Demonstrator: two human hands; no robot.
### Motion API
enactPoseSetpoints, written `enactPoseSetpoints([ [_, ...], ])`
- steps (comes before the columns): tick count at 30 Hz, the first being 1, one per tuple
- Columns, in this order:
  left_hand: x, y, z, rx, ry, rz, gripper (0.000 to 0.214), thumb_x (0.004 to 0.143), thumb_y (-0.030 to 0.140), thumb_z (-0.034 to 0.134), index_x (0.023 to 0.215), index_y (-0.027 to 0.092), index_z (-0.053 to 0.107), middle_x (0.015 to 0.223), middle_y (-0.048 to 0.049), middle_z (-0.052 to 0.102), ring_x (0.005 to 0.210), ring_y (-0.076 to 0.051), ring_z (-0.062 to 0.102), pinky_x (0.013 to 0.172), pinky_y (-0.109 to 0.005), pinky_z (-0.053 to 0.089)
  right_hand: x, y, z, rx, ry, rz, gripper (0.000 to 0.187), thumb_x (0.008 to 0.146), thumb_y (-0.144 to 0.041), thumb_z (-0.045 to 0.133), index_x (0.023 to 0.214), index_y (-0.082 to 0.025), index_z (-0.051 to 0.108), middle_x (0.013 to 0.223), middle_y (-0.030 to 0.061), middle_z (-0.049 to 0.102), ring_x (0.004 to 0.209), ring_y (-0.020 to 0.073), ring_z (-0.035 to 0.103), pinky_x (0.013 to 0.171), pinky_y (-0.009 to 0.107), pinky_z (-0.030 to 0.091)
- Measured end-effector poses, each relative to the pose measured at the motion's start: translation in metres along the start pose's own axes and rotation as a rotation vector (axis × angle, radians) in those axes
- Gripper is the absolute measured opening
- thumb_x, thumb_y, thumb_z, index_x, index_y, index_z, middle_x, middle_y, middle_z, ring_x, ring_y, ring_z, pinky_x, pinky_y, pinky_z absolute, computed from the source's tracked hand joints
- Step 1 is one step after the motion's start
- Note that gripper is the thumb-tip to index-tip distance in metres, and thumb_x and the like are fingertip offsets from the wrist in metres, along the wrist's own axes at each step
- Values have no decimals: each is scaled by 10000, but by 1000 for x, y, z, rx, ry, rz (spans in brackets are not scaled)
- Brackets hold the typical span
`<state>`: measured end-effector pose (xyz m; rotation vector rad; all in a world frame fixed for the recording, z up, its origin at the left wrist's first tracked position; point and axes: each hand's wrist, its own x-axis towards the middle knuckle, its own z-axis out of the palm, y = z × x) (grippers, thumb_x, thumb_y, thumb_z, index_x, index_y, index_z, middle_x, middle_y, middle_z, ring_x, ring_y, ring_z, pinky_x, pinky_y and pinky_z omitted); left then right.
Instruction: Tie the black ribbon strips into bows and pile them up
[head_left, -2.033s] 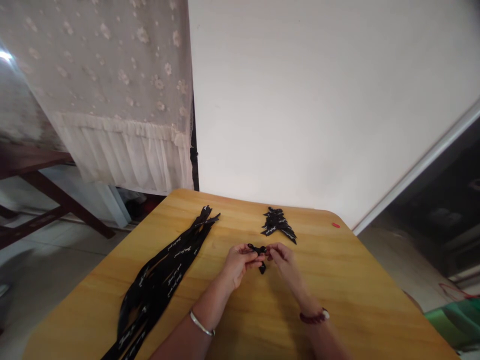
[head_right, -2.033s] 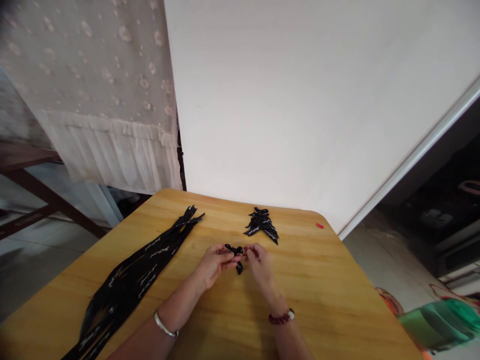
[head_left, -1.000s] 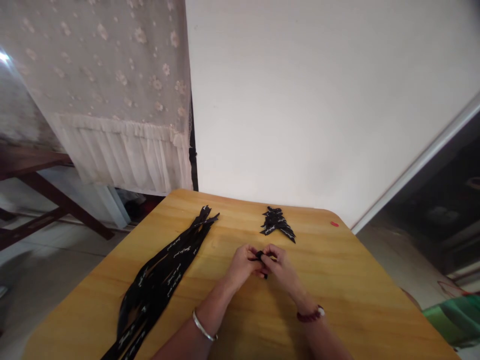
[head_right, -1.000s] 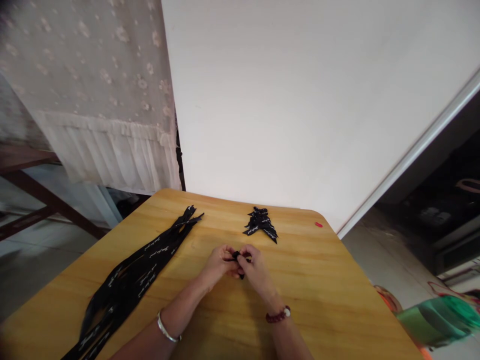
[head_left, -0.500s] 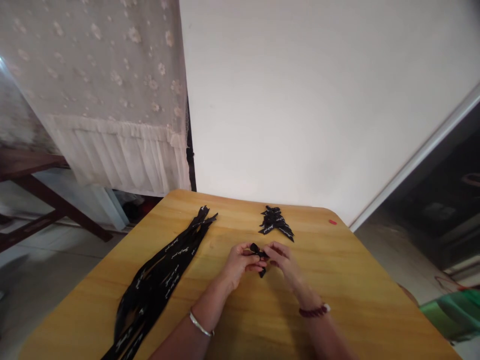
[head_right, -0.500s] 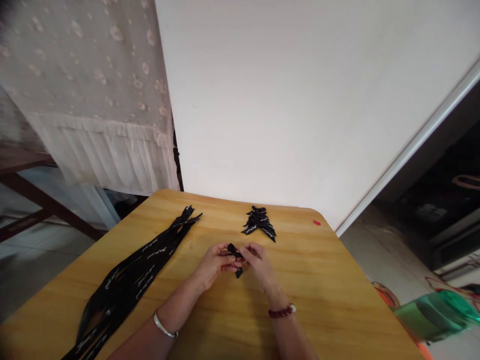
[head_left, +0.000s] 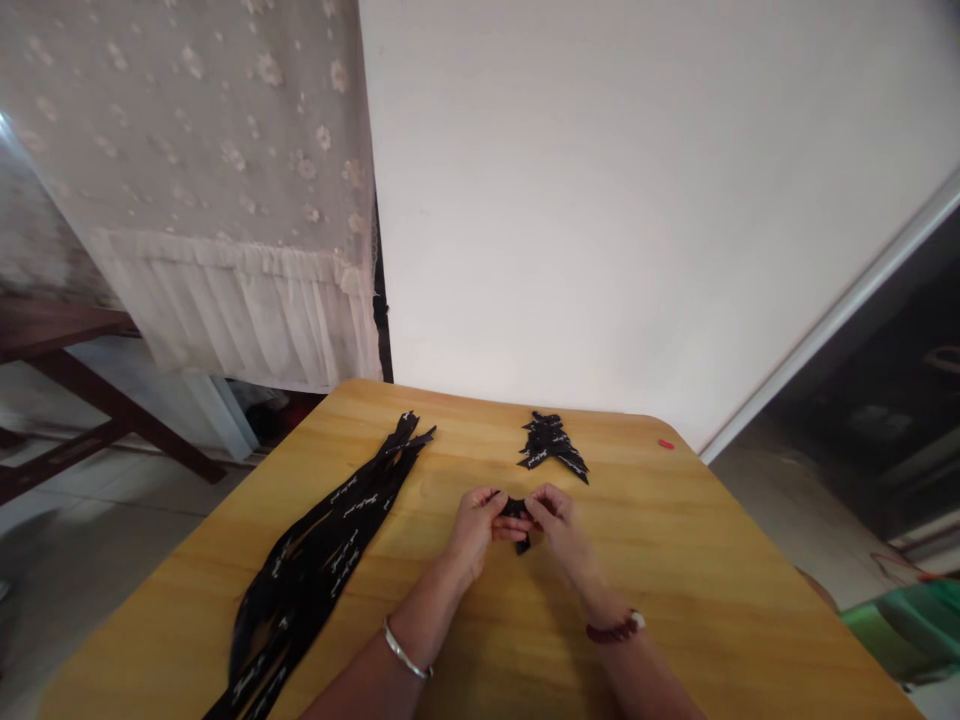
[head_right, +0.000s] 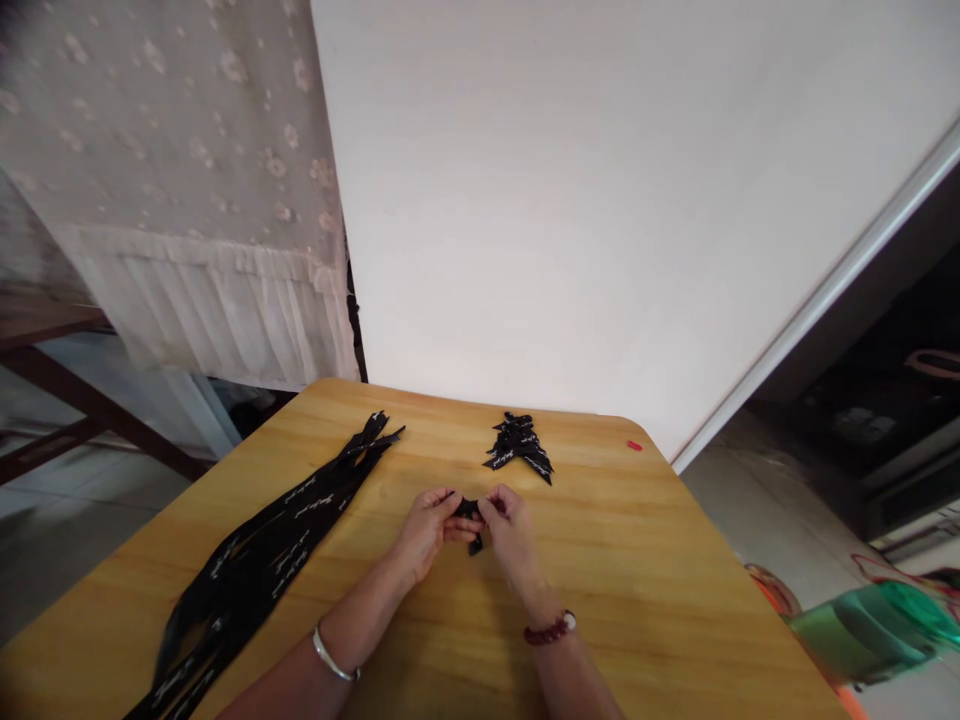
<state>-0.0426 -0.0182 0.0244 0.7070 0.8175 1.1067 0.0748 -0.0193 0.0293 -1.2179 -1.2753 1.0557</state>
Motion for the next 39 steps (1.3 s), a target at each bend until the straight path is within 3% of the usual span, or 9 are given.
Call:
enactPoseSetpoints([
  [5, -3, 3, 1, -19, -71, -33, 237, 610, 285, 603, 730, 109, 499, 616, -65, 625, 534, -180, 611, 468, -242, 477, -1, 0, 0, -147, 25, -83, 176, 656, -267, 502, 529, -177, 420, 473, -52, 415, 466, 93, 393, 438, 209, 309],
  [9, -3, 2, 1, -9, -32, -27, 258, 551, 230, 645, 715, 130, 474, 579, -43, 620, 512, -192, 608, 459, -257, 474, -3, -1, 0, -215, 29, -112, 175, 650, -256, 507, 520, -177, 420, 475, -55, 397, 463, 92, 384, 434, 207, 301],
  [16, -3, 2, 1, -51, -20, -34, 241, 573, 219, 623, 704, 149, 433, 549, -25, 606, 519, -194, 611, 444, -239, 466, -2, -1, 2, -74, 63, -43, 198, 626, -266, 516, 489, -180, 402, 446, -66, 381, 429, 79, 369, 410, 195, 287],
  [23, -3, 5, 1, -85, -61, -43, 284, 579, 115, 610, 802, 133, 434, 705, -82, 633, 616, -187, 619, 547, -261, 490, -4, -13, -4, 134, 87, 152, 252, 629, -417, 530, 580, -172, 496, 553, -14, 533, 539, 125, 512, 485, 219, 367],
  [27, -3, 5, 1, -50, -50, -32, 314, 570, 77, 600, 826, 132, 428, 690, -78, 633, 598, -183, 618, 547, -261, 490, -2, -11, -6, 89, -5, 122, 258, 602, -411, 568, 565, -162, 515, 517, -17, 521, 513, 120, 491, 471, 220, 348],
  [30, -3, 5, 0, -36, -87, -61, 300, 588, 148, 602, 835, 141, 431, 695, -62, 627, 555, -184, 615, 488, -259, 485, -1, -10, -6, 59, -50, 54, 216, 578, -336, 597, 513, -161, 490, 466, -48, 447, 457, 89, 414, 432, 207, 302],
  [34, -3, 6, -2, -1, -124, -91, 270, 643, 341, 542, 814, 154, 449, 715, -41, 611, 401, -153, 574, 309, -207, 405, -2, -11, -6, 44, -4, 57, 191, 608, -294, 559, 502, -168, 463, 466, -54, 421, 461, 82, 389, 435, 204, 289],
  [39, -2, 6, -4, 48, -87, -76, 230, 567, 241, 606, 714, 144, 458, 556, 22, 554, 316, -103, 514, 257, -159, 342, -1, -10, -7, -31, -45, 24, 176, 623, -288, 538, 523, -169, 456, 451, -69, 379, 426, 74, 343, 411, 201, 263],
])
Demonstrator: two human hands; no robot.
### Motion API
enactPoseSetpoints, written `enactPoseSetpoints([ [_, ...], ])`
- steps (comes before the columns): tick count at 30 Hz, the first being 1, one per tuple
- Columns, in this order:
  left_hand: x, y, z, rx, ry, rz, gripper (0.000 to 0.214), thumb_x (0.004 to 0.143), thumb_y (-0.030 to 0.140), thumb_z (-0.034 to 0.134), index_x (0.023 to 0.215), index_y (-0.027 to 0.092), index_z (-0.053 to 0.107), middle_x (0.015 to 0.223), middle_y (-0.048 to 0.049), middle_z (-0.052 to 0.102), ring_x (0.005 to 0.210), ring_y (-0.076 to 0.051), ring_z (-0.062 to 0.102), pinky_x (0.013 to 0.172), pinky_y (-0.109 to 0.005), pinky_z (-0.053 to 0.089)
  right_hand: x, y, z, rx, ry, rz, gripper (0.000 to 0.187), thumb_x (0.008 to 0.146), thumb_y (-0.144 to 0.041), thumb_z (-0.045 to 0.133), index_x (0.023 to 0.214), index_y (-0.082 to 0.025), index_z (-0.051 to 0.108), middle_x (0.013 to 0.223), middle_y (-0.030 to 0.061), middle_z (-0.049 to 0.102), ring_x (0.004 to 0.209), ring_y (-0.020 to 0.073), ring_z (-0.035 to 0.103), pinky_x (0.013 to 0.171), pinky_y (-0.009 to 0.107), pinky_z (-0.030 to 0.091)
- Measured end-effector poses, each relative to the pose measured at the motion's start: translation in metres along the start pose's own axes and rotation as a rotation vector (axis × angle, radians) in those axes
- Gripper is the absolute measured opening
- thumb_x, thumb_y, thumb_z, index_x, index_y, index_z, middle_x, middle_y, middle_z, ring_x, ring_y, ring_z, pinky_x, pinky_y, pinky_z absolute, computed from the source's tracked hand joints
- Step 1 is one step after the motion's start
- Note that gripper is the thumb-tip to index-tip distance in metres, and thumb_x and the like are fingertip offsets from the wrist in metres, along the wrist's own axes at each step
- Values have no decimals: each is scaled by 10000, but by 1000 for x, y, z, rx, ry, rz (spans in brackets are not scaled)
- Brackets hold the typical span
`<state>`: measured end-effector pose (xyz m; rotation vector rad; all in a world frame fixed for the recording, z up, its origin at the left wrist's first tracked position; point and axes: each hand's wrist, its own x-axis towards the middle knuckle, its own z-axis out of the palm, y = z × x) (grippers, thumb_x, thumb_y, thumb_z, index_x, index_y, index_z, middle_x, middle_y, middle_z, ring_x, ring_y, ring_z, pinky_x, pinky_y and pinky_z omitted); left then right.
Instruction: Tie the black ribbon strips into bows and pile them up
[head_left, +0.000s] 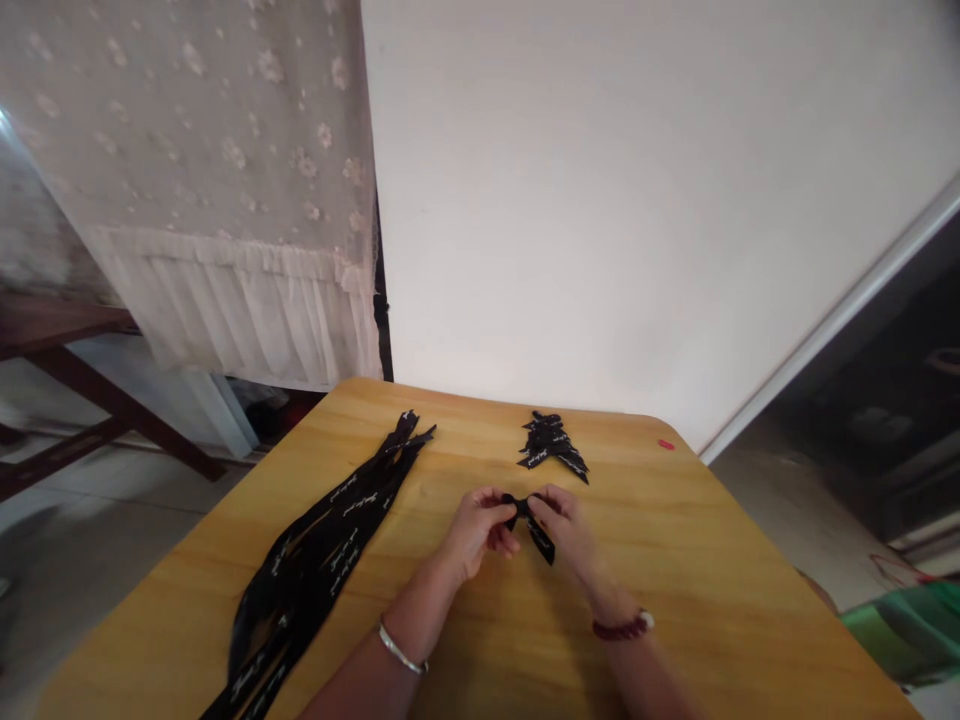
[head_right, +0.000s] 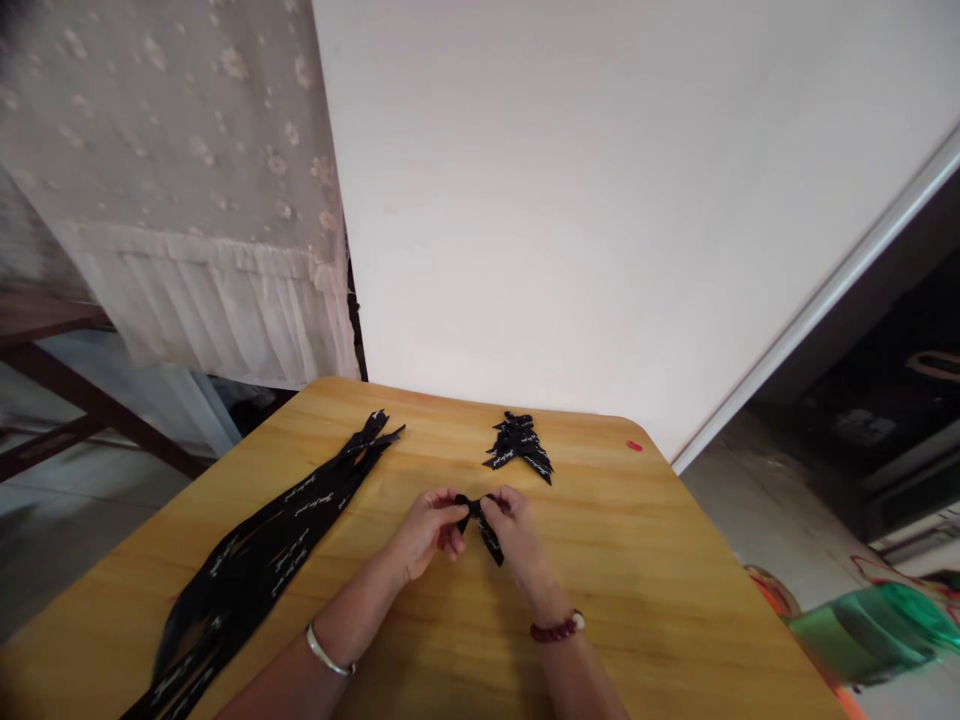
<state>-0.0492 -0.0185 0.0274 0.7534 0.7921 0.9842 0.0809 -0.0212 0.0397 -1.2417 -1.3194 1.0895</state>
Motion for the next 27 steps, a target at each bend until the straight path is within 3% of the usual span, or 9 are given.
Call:
enactPoseSetpoints([
  [4, 1, -1, 0, -42, 19, 27, 195, 577, 245, 600, 645, 145, 446, 425, 57, 479, 286, -85, 473, 254, -148, 327, 0, 2, 0, -76, -32, -70, 157, 643, -286, 525, 566, -156, 486, 493, -48, 430, 470, 88, 388, 450, 207, 305],
  [9, 0, 1, 1, -9, 53, 54, 201, 558, 229, 628, 653, 134, 479, 442, 51, 497, 284, -79, 463, 263, -163, 344, -1, 0, -1, -101, -85, -56, 170, 655, -307, 529, 583, -157, 500, 489, -51, 429, 454, 83, 383, 433, 202, 299],
  [14, 0, 2, 0, -38, 4, 34, 205, 563, 176, 639, 723, 117, 527, 592, -15, 586, 478, -128, 578, 417, -211, 455, 0, 1, -2, -67, -70, -13, 144, 628, -283, 548, 569, -157, 511, 463, -55, 432, 429, 78, 366, 416, 199, 280],
  [18, 0, 0, 0, -33, 13, 25, 160, 542, 101, 647, 645, 102, 525, 550, -25, 590, 505, -131, 584, 495, -230, 472, -3, 1, 1, 53, -39, 28, 160, 618, -305, 561, 570, -157, 523, 458, -51, 437, 423, 78, 362, 405, 198, 261],
  [23, 0, 1, 0, -46, 11, 2, 138, 563, 89, 627, 645, 104, 517, 545, -28, 595, 485, -134, 584, 461, -220, 465, -6, -2, 3, 147, -58, 84, 173, 628, -325, 558, 603, -156, 533, 485, -47, 455, 428, 75, 366, 410, 197, 263],
  [27, 0, 5, -4, -81, 59, 5, 174, 579, 119, 623, 729, 116, 536, 660, -22, 605, 394, -86, 537, 353, -183, 421, -2, 0, 1, 9, -8, 9, 187, 610, -331, 573, 563, -157, 524, 463, -49, 439, 424, 78, 358, 397, 199, 261],
])
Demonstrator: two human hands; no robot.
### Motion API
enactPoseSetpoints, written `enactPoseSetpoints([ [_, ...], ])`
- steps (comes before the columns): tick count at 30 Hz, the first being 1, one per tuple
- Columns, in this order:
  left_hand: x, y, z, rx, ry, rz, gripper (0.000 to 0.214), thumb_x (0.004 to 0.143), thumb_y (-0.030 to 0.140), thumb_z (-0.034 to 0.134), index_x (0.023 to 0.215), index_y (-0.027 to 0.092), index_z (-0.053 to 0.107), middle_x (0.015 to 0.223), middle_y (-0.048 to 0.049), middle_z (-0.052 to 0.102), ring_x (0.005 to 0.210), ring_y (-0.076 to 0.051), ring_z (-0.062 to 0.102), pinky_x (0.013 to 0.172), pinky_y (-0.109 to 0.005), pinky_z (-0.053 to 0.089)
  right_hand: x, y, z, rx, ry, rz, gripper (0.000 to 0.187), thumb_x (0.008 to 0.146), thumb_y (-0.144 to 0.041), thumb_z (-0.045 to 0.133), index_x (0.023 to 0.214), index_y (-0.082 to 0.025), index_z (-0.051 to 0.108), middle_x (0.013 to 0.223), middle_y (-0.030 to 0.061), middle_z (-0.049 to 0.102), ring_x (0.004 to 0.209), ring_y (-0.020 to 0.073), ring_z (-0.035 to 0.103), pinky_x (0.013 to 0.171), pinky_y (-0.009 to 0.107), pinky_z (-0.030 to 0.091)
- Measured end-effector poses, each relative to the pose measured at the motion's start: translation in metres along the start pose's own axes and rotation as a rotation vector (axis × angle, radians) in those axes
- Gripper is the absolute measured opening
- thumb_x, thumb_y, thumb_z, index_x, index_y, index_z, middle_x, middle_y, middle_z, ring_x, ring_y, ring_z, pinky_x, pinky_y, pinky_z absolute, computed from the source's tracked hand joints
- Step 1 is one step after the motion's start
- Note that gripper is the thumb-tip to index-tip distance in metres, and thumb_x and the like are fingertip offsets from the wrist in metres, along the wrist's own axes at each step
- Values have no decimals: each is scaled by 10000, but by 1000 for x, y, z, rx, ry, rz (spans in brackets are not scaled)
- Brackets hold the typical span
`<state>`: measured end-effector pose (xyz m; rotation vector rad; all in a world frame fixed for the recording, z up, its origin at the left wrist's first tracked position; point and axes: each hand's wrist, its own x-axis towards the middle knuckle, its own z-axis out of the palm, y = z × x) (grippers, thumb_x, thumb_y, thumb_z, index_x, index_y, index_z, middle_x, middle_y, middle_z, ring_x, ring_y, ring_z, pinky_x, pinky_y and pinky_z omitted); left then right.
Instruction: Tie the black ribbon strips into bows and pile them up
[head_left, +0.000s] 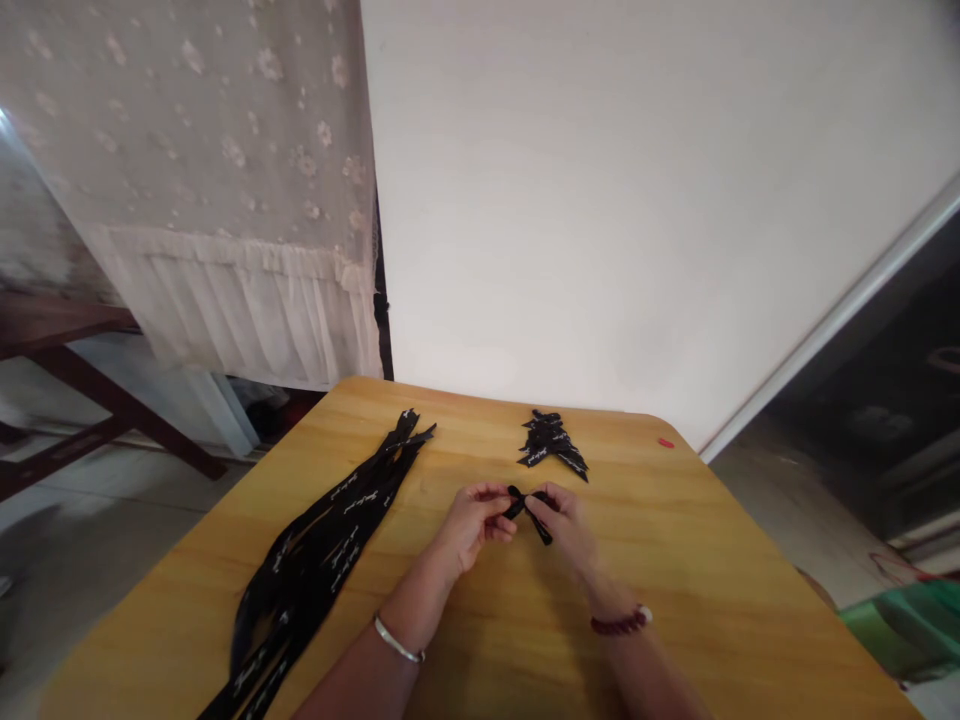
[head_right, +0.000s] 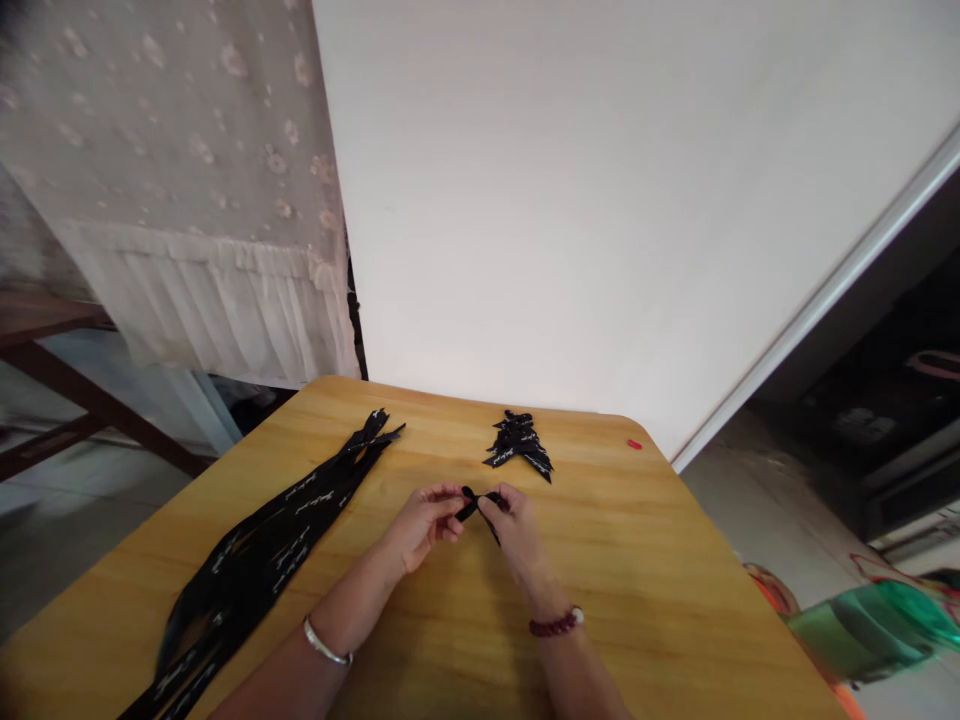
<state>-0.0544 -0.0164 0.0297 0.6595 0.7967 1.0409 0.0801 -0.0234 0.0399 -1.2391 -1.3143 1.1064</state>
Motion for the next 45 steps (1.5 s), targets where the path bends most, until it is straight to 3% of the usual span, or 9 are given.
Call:
enactPoseSetpoints([
  [2, 0, 0, -1, 1, -10, -5, 193, 572, 121, 632, 743, 115, 540, 654, -19, 599, 394, -80, 530, 349, -177, 416, 2, 2, 0, -76, 15, -42, 189, 608, -332, 572, 555, -156, 527, 465, -42, 451, 434, 84, 373, 403, 203, 278],
  [7, 1, -6, 0, -32, -57, -2, 176, 534, 80, 654, 659, 96, 532, 581, -16, 571, 532, -102, 565, 515, -215, 481, 0, 4, 5, -109, -16, -38, 194, 617, -326, 565, 540, -156, 513, 469, -41, 457, 448, 88, 393, 416, 203, 297],
  [12, 2, -8, 1, -39, -48, 2, 164, 536, 98, 651, 619, 104, 510, 485, 19, 518, 427, -74, 501, 441, -215, 464, 0, 4, 8, -70, -12, 15, 232, 652, -330, 523, 511, -152, 479, 442, -60, 383, 413, 68, 337, 395, 197, 255],
  [21, -1, -7, 4, -1, -36, -28, 205, 531, 100, 640, 661, 118, 483, 496, 30, 529, 367, -70, 493, 351, -184, 427, 0, 3, 8, -123, 7, -62, 294, 675, -367, 502, 477, -178, 396, 437, -68, 327, 412, 74, 311, 394, 202, 243],
  [28, 0, -4, 3, 43, -9, -13, 218, 545, 123, 629, 695, 118, 470, 641, -42, 610, 516, -134, 595, 436, -198, 464, 4, 3, -2, -243, 89, -188, 242, 717, -351, 459, 560, -168, 473, 513, -26, 462, 505, 113, 440, 464, 214, 328],
  [36, 0, -11, 7, 241, 3, 39, 275, 523, 175, 640, 703, 135, 436, 538, -5, 592, 454, -149, 577, 447, -261, 466, -2, -3, 2, -261, -73, -168, 113, 683, -278, 502, 671, -167, 513, 659, 17, 550, 638, 145, 518, 554, 231, 401],
  [41, 4, -17, 8, 297, -17, 58, 343, 498, 177, 633, 741, 154, 391, 537, 16, 593, 423, -162, 571, 415, -266, 449, -2, 2, 2, -327, -79, -184, 86, 648, -215, 524, 592, -174, 473, 582, -15, 507, 583, 128, 484, 551, 233, 382],
  [45, 4, -17, 7, 275, -53, 52, 309, 503, 145, 624, 725, 148, 409, 491, 25, 577, 422, -162, 571, 421, -259, 451, 1, 5, 2, -220, -142, -161, 126, 681, -237, 493, 576, -169, 491, 535, -31, 480, 508, 104, 452, 503, 221, 366],
])
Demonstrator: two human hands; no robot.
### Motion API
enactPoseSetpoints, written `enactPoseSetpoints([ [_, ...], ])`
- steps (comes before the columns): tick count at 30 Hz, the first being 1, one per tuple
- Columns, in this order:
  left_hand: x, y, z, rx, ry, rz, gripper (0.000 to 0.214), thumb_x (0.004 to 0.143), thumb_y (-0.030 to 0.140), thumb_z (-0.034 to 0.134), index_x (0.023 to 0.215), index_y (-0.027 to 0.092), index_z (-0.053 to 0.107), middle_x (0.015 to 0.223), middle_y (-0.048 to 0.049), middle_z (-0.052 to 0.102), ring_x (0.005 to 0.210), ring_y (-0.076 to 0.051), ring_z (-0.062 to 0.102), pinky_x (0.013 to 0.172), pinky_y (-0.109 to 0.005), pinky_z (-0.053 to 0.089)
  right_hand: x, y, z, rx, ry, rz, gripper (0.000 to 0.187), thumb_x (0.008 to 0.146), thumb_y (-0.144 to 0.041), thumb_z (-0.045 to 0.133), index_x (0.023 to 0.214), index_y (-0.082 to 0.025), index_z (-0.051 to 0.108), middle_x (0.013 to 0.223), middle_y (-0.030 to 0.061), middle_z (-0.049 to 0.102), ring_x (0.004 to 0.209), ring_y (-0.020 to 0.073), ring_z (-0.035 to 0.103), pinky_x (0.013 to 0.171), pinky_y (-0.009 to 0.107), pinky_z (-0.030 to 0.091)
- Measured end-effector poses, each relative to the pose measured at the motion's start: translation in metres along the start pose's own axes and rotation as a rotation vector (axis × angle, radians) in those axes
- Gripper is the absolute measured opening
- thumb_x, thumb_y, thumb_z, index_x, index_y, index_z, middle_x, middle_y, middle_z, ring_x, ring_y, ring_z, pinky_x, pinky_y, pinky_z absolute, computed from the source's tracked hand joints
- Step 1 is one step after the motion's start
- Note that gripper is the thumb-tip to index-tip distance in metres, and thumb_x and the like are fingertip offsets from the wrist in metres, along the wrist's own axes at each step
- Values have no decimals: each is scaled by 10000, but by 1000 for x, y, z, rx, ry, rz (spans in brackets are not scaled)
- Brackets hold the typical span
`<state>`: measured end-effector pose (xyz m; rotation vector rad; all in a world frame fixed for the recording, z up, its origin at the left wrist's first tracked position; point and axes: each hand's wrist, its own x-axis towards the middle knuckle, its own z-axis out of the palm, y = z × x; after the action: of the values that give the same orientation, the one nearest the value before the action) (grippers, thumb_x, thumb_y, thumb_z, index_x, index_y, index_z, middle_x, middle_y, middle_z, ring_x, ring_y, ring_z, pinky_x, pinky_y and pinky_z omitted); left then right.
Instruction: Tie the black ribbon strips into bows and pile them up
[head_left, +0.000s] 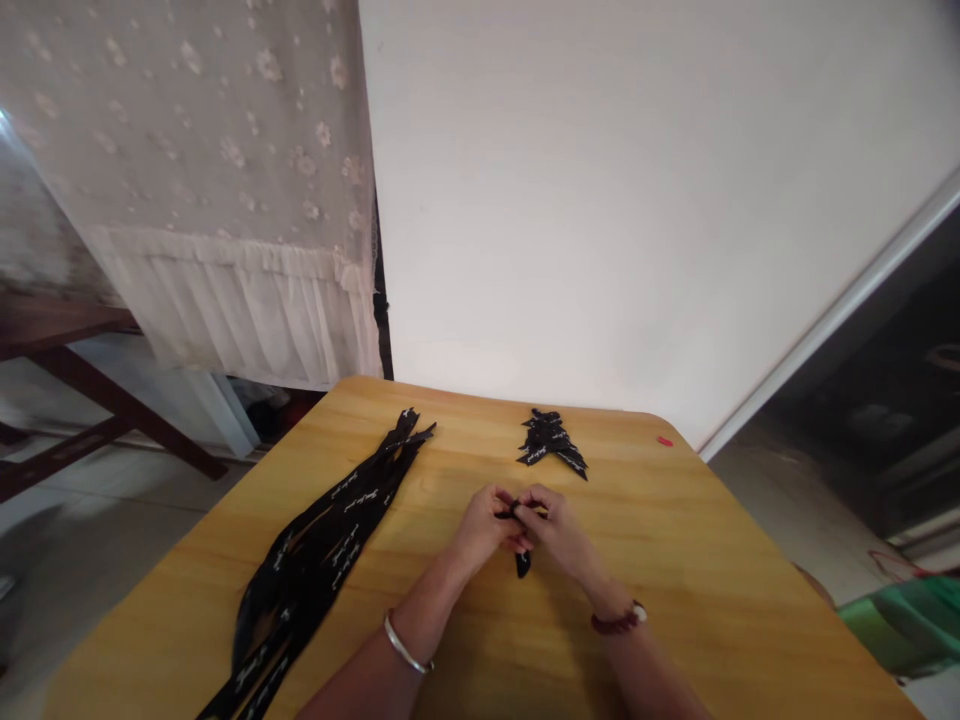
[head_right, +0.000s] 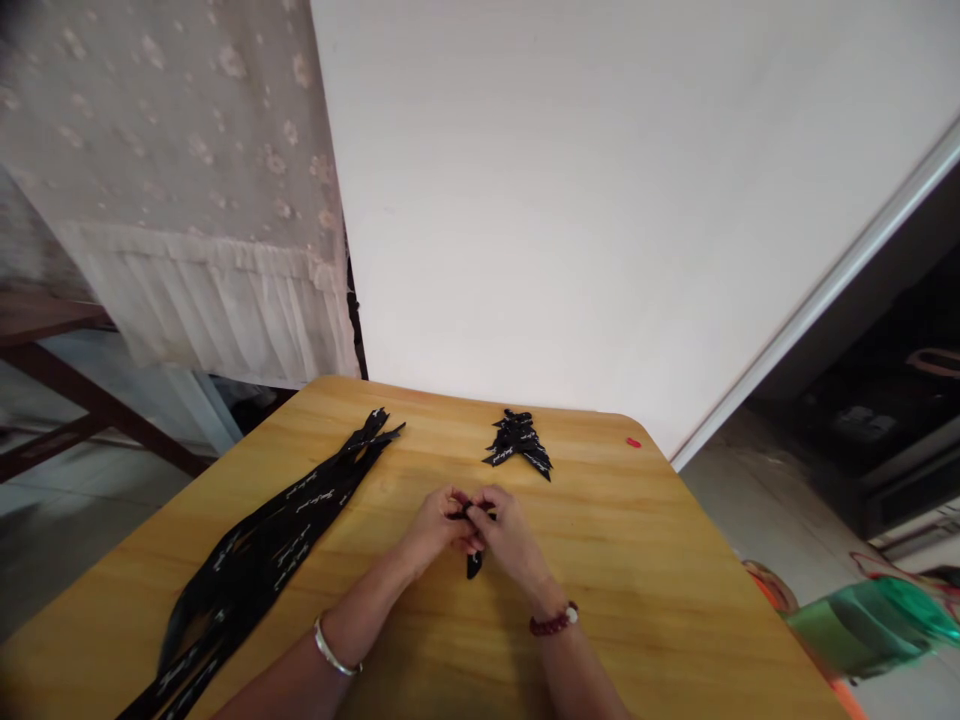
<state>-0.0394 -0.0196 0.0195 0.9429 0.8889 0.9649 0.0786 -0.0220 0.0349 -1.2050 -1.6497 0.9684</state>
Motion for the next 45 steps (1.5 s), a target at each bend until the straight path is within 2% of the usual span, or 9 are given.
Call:
enactPoseSetpoints([
  [3, -2, 3, -3, -91, -6, -3, 242, 530, 143, 626, 707, 123, 462, 556, -14, 602, 478, -150, 587, 485, -260, 473, 2, -1, 0, 118, 74, 32, 196, 701, -328, 488, 605, -161, 525, 563, -13, 507, 543, 115, 477, 517, 225, 374],
  [6, -2, 7, -6, -182, 19, -13, 211, 544, 136, 629, 699, 107, 489, 624, -48, 619, 521, -139, 596, 517, -239, 476, 2, -3, -3, 202, 191, 155, 291, 690, -432, 479, 674, -156, 569, 654, 23, 562, 620, 142, 514, 534, 233, 385],
  [9, -1, 9, -7, -231, 43, -10, 204, 549, 124, 631, 681, 109, 478, 652, -70, 628, 532, -138, 597, 514, -235, 476, 1, -4, -4, 279, 202, 261, 346, 676, -487, 468, 668, -157, 573, 622, 21, 569, 579, 139, 522, 503, 228, 377],
  [15, -1, 9, -6, -243, 29, 6, 202, 545, 117, 636, 687, 105, 492, 626, -60, 625, 521, -133, 593, 512, -227, 477, -2, -6, -1, 303, 66, 145, 208, 647, -338, 558, 566, -154, 505, 512, -39, 473, 500, 91, 445, 470, 202, 329],
  [20, -4, 10, -4, -185, -17, 3, 206, 559, 173, 637, 697, 106, 499, 606, -54, 618, 536, -156, 603, 520, -252, 485, 0, -2, 0, 203, 103, 100, 160, 635, -238, 530, 520, -164, 445, 467, -67, 389, 455, 76, 362, 436, 199, 290],
  [25, -3, 7, -3, -183, 50, 9, 228, 607, 288, 598, 699, 121, 472, 588, -49, 611, 498, -176, 604, 442, -246, 471, 1, -1, 2, 135, 113, 60, 166, 645, -232, 507, 519, -173, 417, 462, -73, 356, 447, 77, 336, 426, 201, 273],
  [30, 0, 6, -4, -206, 118, 1, 227, 627, 308, 576, 682, 128, 450, 551, -38, 598, 470, -170, 598, 409, -227, 461, 0, -4, 4, 160, 119, 86, 199, 667, -282, 494, 519, -174, 415, 470, -64, 374, 454, 82, 354, 433, 203, 284],
  [39, -3, 10, -4, -168, 48, -8, 384, 657, 494, 471, 756, 123, 478, 654, -63, 605, 427, -162, 584, 343, -218, 433, -2, -12, 1, 228, 75, 102, 168, 647, -276, 539, 536, -162, 484, 463, -52, 434, 444, 85, 384, 427, 206, 290],
  [45, -3, 11, -9, -80, 48, -20, 284, 610, 350, 575, 746, 122, 477, 697, -60, 612, 361, -109, 543, 304, -174, 396, 0, -2, 1, 256, 155, 109, 187, 655, -293, 545, 546, -161, 470, 465, -44, 465, 428, 78, 373, 410, 200, 275],
])
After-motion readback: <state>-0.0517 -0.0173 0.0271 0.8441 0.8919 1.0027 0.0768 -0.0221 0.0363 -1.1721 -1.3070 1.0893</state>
